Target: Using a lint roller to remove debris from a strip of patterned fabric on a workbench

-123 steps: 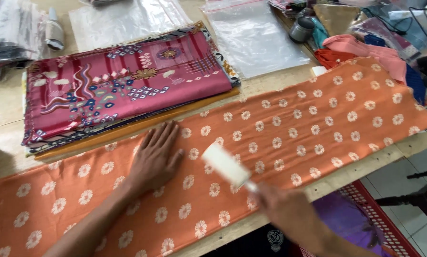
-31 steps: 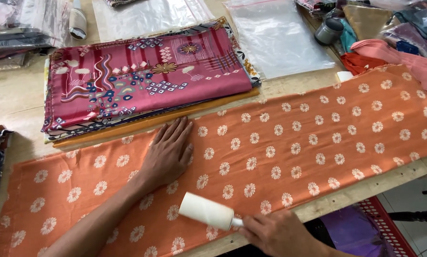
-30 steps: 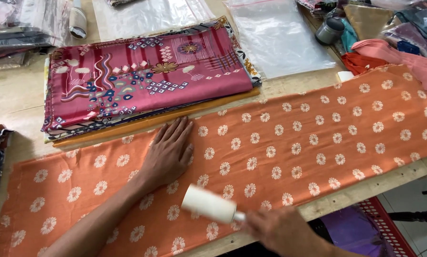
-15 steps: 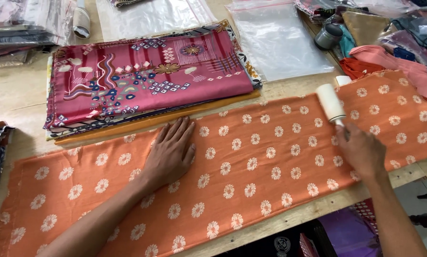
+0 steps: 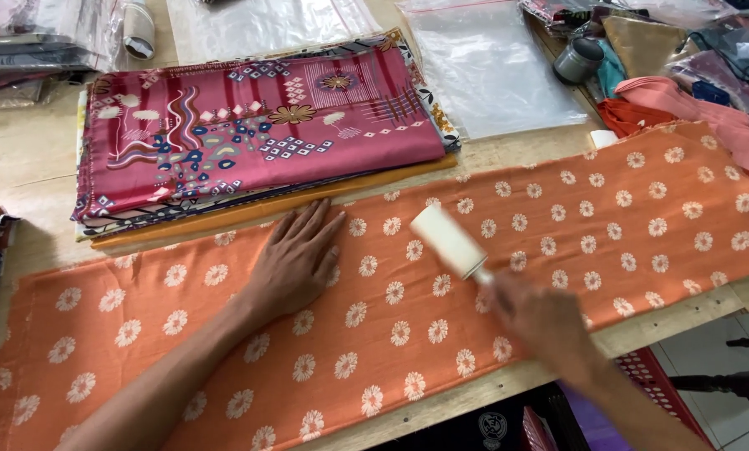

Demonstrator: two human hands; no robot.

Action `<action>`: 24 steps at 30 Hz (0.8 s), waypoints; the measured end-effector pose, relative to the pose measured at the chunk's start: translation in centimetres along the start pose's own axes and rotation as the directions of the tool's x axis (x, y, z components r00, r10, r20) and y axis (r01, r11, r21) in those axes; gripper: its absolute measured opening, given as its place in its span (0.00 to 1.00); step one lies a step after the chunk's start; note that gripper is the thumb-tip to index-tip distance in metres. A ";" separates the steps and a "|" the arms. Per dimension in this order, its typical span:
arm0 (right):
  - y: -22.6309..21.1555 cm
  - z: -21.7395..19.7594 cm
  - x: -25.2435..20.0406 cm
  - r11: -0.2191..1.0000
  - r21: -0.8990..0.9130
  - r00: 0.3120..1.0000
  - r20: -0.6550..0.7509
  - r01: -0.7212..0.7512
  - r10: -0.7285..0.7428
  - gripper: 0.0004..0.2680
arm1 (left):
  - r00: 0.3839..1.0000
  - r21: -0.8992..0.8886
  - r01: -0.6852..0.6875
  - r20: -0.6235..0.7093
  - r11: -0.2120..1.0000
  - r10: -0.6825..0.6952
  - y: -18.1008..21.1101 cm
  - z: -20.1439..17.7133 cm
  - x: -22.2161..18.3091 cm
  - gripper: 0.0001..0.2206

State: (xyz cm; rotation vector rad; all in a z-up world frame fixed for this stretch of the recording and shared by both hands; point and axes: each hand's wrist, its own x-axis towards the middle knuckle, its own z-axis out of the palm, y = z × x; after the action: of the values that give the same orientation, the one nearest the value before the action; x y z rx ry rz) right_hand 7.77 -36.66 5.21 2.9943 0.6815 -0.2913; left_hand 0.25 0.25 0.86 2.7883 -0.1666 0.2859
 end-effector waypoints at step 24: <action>5.5 0.8 -4.1 0.979 -0.006 0.976 0.066 -0.206 0.206 0.14 | 0.943 -0.002 -0.297 -0.154 0.955 0.293 1.6 -1.4 0.0 0.25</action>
State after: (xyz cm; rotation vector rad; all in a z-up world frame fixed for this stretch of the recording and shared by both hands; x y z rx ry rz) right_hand 6.38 -43.45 5.31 3.0067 0.3606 -0.3769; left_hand -0.22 -0.81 2.68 2.6962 -0.5497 0.5637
